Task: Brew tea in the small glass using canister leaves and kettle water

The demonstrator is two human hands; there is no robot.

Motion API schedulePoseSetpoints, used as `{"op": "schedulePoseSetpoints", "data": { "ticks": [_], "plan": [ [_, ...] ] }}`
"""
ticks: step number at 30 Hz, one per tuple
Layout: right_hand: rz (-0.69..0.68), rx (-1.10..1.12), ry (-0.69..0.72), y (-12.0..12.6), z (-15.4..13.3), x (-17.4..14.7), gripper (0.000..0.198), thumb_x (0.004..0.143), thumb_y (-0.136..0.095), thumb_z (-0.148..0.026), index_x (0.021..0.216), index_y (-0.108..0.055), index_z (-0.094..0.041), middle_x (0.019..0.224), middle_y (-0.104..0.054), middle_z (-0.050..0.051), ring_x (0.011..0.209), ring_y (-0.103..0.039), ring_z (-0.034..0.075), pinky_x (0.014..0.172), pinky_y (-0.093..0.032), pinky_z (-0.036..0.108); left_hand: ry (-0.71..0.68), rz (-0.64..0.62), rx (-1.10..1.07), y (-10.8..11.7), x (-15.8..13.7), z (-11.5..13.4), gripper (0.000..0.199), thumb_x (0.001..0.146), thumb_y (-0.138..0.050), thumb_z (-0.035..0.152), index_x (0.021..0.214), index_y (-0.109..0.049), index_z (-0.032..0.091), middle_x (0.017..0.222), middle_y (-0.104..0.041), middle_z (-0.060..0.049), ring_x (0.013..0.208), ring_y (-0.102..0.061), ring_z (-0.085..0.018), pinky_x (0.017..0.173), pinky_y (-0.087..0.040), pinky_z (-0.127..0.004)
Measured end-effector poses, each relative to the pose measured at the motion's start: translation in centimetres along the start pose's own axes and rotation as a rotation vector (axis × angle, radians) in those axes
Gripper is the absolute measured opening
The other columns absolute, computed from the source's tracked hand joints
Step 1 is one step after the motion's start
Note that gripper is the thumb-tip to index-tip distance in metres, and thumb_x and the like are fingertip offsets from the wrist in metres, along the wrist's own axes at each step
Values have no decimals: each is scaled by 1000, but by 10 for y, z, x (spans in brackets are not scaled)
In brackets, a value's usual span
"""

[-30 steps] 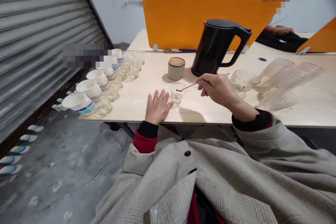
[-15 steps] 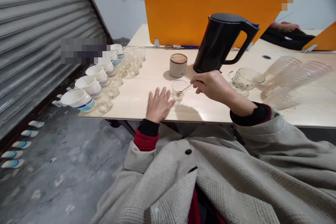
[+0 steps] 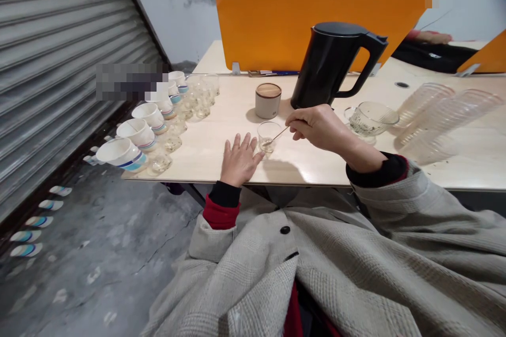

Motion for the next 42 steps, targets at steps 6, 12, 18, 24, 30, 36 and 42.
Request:
{"op": "schedulePoseSetpoints", "data": {
  "ticks": [6, 12, 18, 24, 30, 36, 42],
  "plan": [
    [-2, -59, -7, 0, -3, -2, 24, 99, -59, -24, 87, -78, -16, 70, -74, 4, 64, -74, 17, 61, -51, 27, -4, 14, -1, -1, 0, -1, 67, 110, -25, 55, 167, -40, 22, 179, -29, -7, 166, -21, -39, 133, -19, -67],
    [41, 148, -133, 6, 2, -2, 16, 94, -70, -24, 80, -74, -17, 72, -73, 4, 58, -72, 15, 55, -52, 26, 1, 7, -12, 0, 0, 0, 66, 110, -27, 55, 166, -41, 22, 178, -30, -6, 167, -21, -38, 133, -19, -65],
    [267, 416, -320, 44, 9, -14, 17, 89, -67, -10, 76, -73, -18, 65, -69, 2, 51, -64, 12, 53, -53, 27, 3, 0, -24, 1, 0, -1, 66, 110, -26, 56, 166, -41, 24, 179, -29, -6, 167, -20, -37, 134, -18, -64],
    [791, 269, -241, 82, 36, -64, 13, 91, -64, -11, 87, -75, -15, 73, -71, 5, 57, -68, 13, 56, -53, 27, -2, 1, -18, -1, 0, -2, 67, 110, -25, 56, 166, -41, 23, 179, -28, -6, 167, -20, -37, 133, -18, -65],
    [910, -452, -326, 101, 87, -95, 29, 96, -50, -8, 105, -77, -13, 87, -77, 13, 82, -75, 22, 74, -49, 33, 5, -18, -29, -1, 2, -3, 68, 109, -25, 57, 167, -40, 23, 180, -27, -6, 167, -18, -37, 134, -17, -65],
    [695, -649, -566, 96, 125, -83, 15, 95, -57, -12, 93, -72, -16, 91, -75, 20, 68, -50, 19, 67, -24, 37, 1, -17, -9, -1, 4, -4, 68, 109, -25, 56, 167, -40, 23, 179, -28, -7, 167, -20, -38, 134, -17, -65],
    [593, -589, -649, 82, 135, -74, 17, 95, -59, -14, 102, -74, -14, 82, -70, 16, 61, -35, 15, 67, -20, 38, -1, -15, 0, 0, 2, -3, 66, 109, -25, 56, 166, -40, 26, 179, -28, -6, 167, -20, -38, 133, -18, -66]
  ]
}}
Point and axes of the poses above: each hand's wrist, its own x-axis towards the middle knuckle, its own y-axis out of the back of the hand, z = x × y, the point moved 3 cm from there along x, towards the middle knuckle
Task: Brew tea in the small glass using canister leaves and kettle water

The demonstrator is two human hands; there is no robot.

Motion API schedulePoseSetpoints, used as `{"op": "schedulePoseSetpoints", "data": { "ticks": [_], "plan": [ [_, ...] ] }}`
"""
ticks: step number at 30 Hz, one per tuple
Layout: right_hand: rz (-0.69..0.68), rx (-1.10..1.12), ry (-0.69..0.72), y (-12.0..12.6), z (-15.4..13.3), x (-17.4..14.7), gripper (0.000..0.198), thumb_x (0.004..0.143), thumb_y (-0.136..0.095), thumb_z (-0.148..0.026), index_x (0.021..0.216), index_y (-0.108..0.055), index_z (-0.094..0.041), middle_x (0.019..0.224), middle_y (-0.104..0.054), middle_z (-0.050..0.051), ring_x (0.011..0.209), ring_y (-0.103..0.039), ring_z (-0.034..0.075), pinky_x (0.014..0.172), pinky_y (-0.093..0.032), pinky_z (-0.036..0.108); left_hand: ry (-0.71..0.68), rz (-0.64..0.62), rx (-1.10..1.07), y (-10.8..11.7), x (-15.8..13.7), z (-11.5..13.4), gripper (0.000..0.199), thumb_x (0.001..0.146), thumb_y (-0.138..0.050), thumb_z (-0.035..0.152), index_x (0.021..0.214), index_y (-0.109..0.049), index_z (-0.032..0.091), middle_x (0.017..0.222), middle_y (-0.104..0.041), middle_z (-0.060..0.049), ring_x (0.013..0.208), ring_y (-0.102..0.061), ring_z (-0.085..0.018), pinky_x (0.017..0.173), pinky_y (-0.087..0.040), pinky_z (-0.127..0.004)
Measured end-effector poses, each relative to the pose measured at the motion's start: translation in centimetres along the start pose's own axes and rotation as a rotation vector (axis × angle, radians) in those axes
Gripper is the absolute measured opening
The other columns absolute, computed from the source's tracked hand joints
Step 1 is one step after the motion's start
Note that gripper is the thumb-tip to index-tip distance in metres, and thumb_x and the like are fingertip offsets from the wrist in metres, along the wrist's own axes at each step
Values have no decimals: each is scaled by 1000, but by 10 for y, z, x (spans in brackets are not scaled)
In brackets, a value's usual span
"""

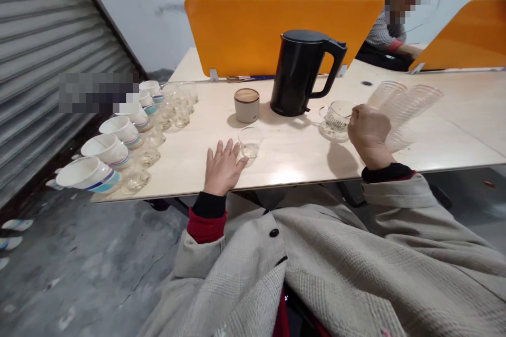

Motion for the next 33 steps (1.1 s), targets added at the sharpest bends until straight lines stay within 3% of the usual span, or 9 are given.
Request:
{"op": "schedulePoseSetpoints", "data": {
  "ticks": [4, 7, 9, 13, 16, 19, 22, 26, 33],
  "plan": [
    [76, -132, -34, 20, -1, -16, 46, 95, -70, -31, 138, -70, -16, 91, -77, 21, 68, -58, 23, 66, -26, 38, 0, 20, -5, 1, -3, 2, 66, 109, -28, 55, 166, -42, 23, 179, -29, -7, 166, -21, -39, 133, -19, -66],
    [203, -73, 35, 37, -7, -41, 52, 94, -71, -37, 144, -66, -22, 108, -81, 17, 86, -72, 30, 70, -39, 39, -5, 40, 0, 0, -4, 3, 66, 109, -29, 55, 165, -42, 22, 179, -29, -8, 167, -21, -38, 133, -19, -66],
    [188, 107, 163, 36, -18, -60, 49, 95, -68, -38, 142, -66, -22, 113, -81, 14, 90, -75, 29, 77, -49, 41, -4, 51, 5, -1, -5, 4, 66, 109, -30, 56, 165, -43, 23, 178, -30, -7, 167, -21, -37, 133, -19, -66],
    [-222, 568, 353, -2, -54, -92, 61, 94, -68, -54, 145, -62, -21, 118, -78, 17, 93, -76, 29, 85, -60, 46, 7, 61, 2, -1, -11, 6, 67, 109, -32, 57, 165, -42, 23, 178, -32, -7, 166, -23, -37, 133, -20, -64],
    [-513, 740, 382, -36, -86, -107, 87, 86, -74, -67, 156, -52, -21, 140, -68, 22, 117, -72, 36, 95, -61, 53, -2, 78, 1, -2, -18, 8, 69, 108, -33, 59, 166, -41, 21, 177, -33, -9, 165, -26, -37, 134, -22, -63],
    [-675, 829, 397, -57, -116, -113, 109, 78, -81, -71, 166, -40, -23, 162, -50, 25, 142, -58, 41, 109, -54, 59, 4, 110, -1, -4, -23, 10, 69, 108, -35, 60, 164, -43, 21, 176, -35, -9, 165, -28, -36, 134, -24, -61],
    [-722, 905, 419, -69, -141, -112, 120, 71, -86, -71, 169, -34, -24, 167, -42, 25, 149, -50, 44, 114, -49, 62, 17, 171, -3, -8, -28, 11, 67, 109, -37, 58, 161, -48, 17, 173, -42, -11, 162, -33, -36, 133, -28, -58],
    [-723, 993, 400, -84, -163, -111, 122, 66, -90, -66, 166, -37, -20, 157, -55, 26, 145, -55, 42, 111, -52, 60, -31, 295, -10, -15, -40, 15, 60, 110, -42, 52, 154, -56, 15, 166, -53, -12, 155, -46, -35, 129, -36, -54],
    [-664, 1038, 361, -97, -200, -104, 91, 65, -89, -55, 142, -56, -19, 132, -73, 21, 127, -68, 40, 93, -61, 55, -172, 450, -9, -27, -60, 20, 53, 106, -56, 49, 144, -64, 13, 155, -64, -12, 143, -57, -33, 119, -47, -47]
  ]
}}
Point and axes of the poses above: each hand's wrist, its own x-axis towards the middle knuckle, its own y-axis out of the back of the hand, z = x × y, the point moved 3 cm from there along x, towards the middle knuckle
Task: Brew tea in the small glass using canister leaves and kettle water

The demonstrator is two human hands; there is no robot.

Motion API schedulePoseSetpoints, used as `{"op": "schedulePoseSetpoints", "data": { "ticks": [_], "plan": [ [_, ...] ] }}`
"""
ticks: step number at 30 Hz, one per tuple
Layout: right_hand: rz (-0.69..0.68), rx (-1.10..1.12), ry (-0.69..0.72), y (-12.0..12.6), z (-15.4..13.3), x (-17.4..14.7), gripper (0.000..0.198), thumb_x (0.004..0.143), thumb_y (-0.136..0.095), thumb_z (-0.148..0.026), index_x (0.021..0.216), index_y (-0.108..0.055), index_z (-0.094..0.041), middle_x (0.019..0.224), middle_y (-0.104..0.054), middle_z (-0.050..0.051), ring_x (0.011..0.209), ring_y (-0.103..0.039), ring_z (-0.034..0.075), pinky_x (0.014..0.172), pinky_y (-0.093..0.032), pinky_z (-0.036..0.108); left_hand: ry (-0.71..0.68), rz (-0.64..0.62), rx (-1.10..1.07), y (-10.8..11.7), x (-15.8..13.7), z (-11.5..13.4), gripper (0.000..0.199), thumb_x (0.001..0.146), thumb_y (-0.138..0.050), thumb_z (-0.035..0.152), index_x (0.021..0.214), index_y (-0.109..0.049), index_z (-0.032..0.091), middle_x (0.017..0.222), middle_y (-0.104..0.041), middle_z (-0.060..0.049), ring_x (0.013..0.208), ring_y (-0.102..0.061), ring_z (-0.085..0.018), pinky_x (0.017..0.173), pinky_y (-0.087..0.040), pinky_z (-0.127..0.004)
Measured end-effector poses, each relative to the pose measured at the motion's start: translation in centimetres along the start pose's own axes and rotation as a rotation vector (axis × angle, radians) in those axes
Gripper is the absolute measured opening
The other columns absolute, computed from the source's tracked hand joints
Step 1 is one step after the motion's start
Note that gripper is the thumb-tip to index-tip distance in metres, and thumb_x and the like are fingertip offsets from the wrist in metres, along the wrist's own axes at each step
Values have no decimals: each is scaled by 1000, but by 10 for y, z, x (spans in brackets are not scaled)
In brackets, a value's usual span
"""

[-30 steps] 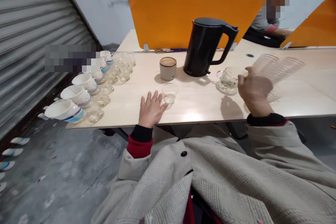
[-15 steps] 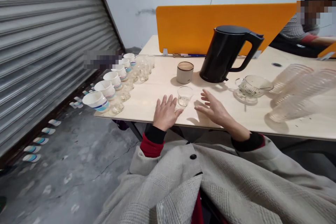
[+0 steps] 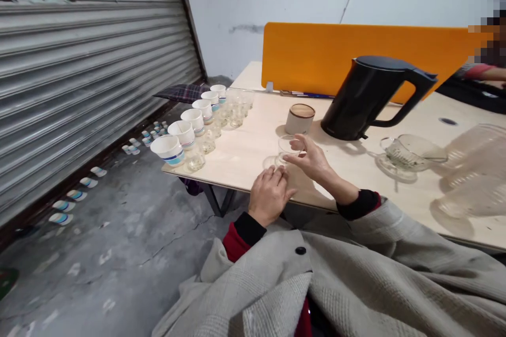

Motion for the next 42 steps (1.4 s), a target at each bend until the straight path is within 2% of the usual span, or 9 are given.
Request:
{"op": "schedulePoseSetpoints", "data": {
  "ticks": [8, 13, 19, 24, 27, 30, 33, 38, 42],
  "plan": [
    [-124, 27, 137, -89, -38, 84, 81, 65, -87, -53, 131, -54, -18, 130, -70, 20, 124, -67, 35, 97, -55, 49, -31, 68, -30, -1, 0, -1, 61, 101, -61, 57, 140, -65, 9, 150, -66, -14, 135, -59, -34, 114, -46, -45],
    [-189, 2, 191, -135, -45, 115, 62, 67, -83, -54, 113, -56, -22, 116, -69, 11, 107, -66, 29, 89, -53, 43, -28, 109, -61, -4, -2, -1, 60, 100, -61, 59, 137, -68, 12, 144, -69, -14, 133, -59, -33, 112, -46, -44],
    [-171, -63, 270, -149, -50, 121, 46, 72, -75, -57, 90, -48, -25, 95, -59, 1, 83, -53, 19, 78, -46, 36, -30, 83, -82, -4, -2, -1, 54, 98, -64, 58, 130, -70, 15, 144, -68, -15, 133, -58, -33, 111, -46, -45],
    [-163, -72, 264, -153, -50, 118, 46, 72, -76, -57, 92, -50, -25, 94, -59, 1, 84, -55, 20, 80, -48, 38, -22, 107, -88, -5, -3, -1, 51, 99, -63, 58, 126, -72, 16, 138, -71, -14, 132, -59, -34, 111, -46, -46],
    [-159, -59, 234, -152, -49, 116, 51, 71, -81, -55, 100, -55, -23, 106, -66, 7, 94, -63, 24, 87, -54, 43, -22, 108, -92, -4, -3, -1, 51, 99, -64, 57, 126, -72, 16, 139, -70, -13, 132, -59, -33, 111, -47, -45],
    [-170, -42, 165, -141, -47, 111, 66, 68, -86, -51, 120, -59, -20, 132, -66, 18, 113, -67, 31, 90, -59, 46, -25, 108, -79, -3, -3, -1, 58, 98, -64, 59, 133, -69, 13, 141, -70, -14, 131, -59, -33, 110, -48, -45],
    [-180, -71, 129, -109, -47, 92, 66, 73, -85, -44, 129, -61, -20, 138, -67, 20, 118, -69, 33, 90, -62, 49, -26, 104, -60, -2, -2, -2, 62, 100, -61, 58, 139, -66, 10, 146, -68, -15, 133, -59, -33, 111, -49, -45],
    [-177, -162, 164, -16, -47, 9, 44, 90, -73, -48, 125, -69, -21, 122, -76, 15, 108, -76, 30, 87, -66, 47, -37, 65, -45, -3, -1, -4, 59, 104, -55, 55, 143, -64, 12, 151, -66, -15, 135, -60, -35, 110, -51, -48],
    [-22, -288, 104, 65, -43, -78, 29, 95, -70, -47, 113, -75, -27, 109, -81, 10, 88, -79, 25, 77, -67, 42, -26, 44, -61, -3, -1, -6, 50, 107, -52, 47, 146, -64, 17, 154, -65, -13, 141, -58, -35, 112, -50, -50]
  ]
}}
Point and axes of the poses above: each hand's wrist, its own x-axis towards the middle knuckle, its own y-axis out of the back of the hand, z = x × y, the point moved 3 cm from there along x, towards the middle knuckle
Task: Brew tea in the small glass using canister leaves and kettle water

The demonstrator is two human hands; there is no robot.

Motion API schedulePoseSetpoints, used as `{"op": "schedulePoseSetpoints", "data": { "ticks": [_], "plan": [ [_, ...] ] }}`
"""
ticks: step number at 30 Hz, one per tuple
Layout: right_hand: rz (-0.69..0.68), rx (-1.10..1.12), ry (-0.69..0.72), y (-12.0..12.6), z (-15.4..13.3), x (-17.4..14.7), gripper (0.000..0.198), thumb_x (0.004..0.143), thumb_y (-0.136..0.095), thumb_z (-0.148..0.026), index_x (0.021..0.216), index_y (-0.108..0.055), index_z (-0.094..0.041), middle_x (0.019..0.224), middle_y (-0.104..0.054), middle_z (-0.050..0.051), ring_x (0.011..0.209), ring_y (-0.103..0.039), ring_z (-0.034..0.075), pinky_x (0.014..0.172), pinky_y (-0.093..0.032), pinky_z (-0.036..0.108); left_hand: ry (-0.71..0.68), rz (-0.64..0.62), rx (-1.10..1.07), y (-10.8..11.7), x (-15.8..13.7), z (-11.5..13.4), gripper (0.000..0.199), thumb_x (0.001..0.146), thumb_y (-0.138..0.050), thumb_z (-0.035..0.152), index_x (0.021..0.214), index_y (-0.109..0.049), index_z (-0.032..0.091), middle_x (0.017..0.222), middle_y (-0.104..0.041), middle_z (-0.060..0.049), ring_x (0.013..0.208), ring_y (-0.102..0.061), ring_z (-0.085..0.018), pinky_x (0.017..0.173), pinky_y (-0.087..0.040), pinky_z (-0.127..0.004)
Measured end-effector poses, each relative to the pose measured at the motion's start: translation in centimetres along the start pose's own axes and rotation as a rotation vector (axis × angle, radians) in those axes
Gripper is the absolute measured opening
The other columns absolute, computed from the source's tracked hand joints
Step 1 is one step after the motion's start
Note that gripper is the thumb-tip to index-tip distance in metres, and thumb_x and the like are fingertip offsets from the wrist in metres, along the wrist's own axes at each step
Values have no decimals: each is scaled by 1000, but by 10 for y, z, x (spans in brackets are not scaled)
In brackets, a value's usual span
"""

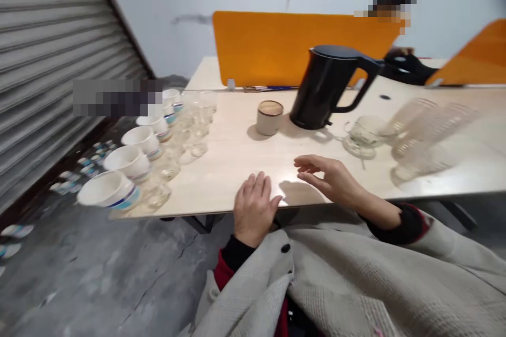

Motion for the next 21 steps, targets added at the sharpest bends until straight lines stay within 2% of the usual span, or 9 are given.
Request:
{"op": "schedulePoseSetpoints", "data": {
  "ticks": [4, 7, 9, 11, 14, 17, 21],
  "plan": [
    [321, -240, -107, 83, 18, -77, 19, 93, -71, -42, 107, -77, -30, 99, -82, 7, 80, -79, 25, 63, -63, 36, -4, -23, 33, 2, 2, -2, 49, 108, -49, 43, 146, -64, 17, 154, -64, -14, 141, -59, -37, 111, -50, -51],
    [631, -544, -154, 144, 32, -120, 16, 92, -71, -35, 104, -78, -27, 95, -82, 8, 76, -77, 25, 71, -62, 38, -16, -28, 66, 3, 4, -3, 47, 109, -49, 42, 145, -65, 18, 154, -65, -12, 139, -60, -36, 109, -51, -50],
    [733, -750, -179, 174, 47, -137, 21, 93, -70, -33, 108, -79, -23, 98, -82, 11, 81, -76, 27, 78, -60, 41, -20, -25, 75, 4, 4, -4, 46, 109, -49, 42, 144, -66, 18, 153, -66, -12, 139, -61, -36, 108, -51, -49],
    [700, -886, -190, 192, 65, -143, 27, 93, -68, -33, 113, -80, -19, 107, -82, 15, 95, -74, 31, 85, -58, 43, -22, -18, 85, 4, 4, -5, 46, 109, -49, 42, 144, -66, 18, 152, -67, -12, 139, -61, -36, 107, -50, -49],
    [544, -943, -199, 198, 93, -137, 31, 96, -65, -31, 118, -81, -17, 118, -80, 17, 110, -68, 34, 96, -53, 45, -44, 0, 115, 5, 5, -5, 46, 110, -48, 41, 143, -66, 16, 151, -67, -13, 138, -61, -35, 107, -50, -48],
    [463, -958, -237, 196, 110, -127, 33, 100, -57, -27, 119, -81, -16, 112, -82, 17, 107, -67, 33, 97, -50, 45, -44, -2, 126, 6, 6, -5, 45, 110, -47, 40, 145, -65, 19, 150, -68, -12, 138, -61, -34, 108, -50, -48],
    [473, -948, -315, 199, 118, -120, 30, 98, -56, -23, 110, -83, -18, 102, -82, 16, 97, -66, 30, 89, -48, 42, -36, -18, 117, 7, 7, -5, 44, 109, -48, 39, 147, -63, 21, 150, -68, -11, 138, -61, -33, 108, -49, -47]
  ]
}}
Point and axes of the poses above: each hand's wrist, its own x-axis towards the middle knuckle, its own y-axis out of the back of the hand, z = x × y, the point moved 3 cm from there along x, towards the middle knuckle
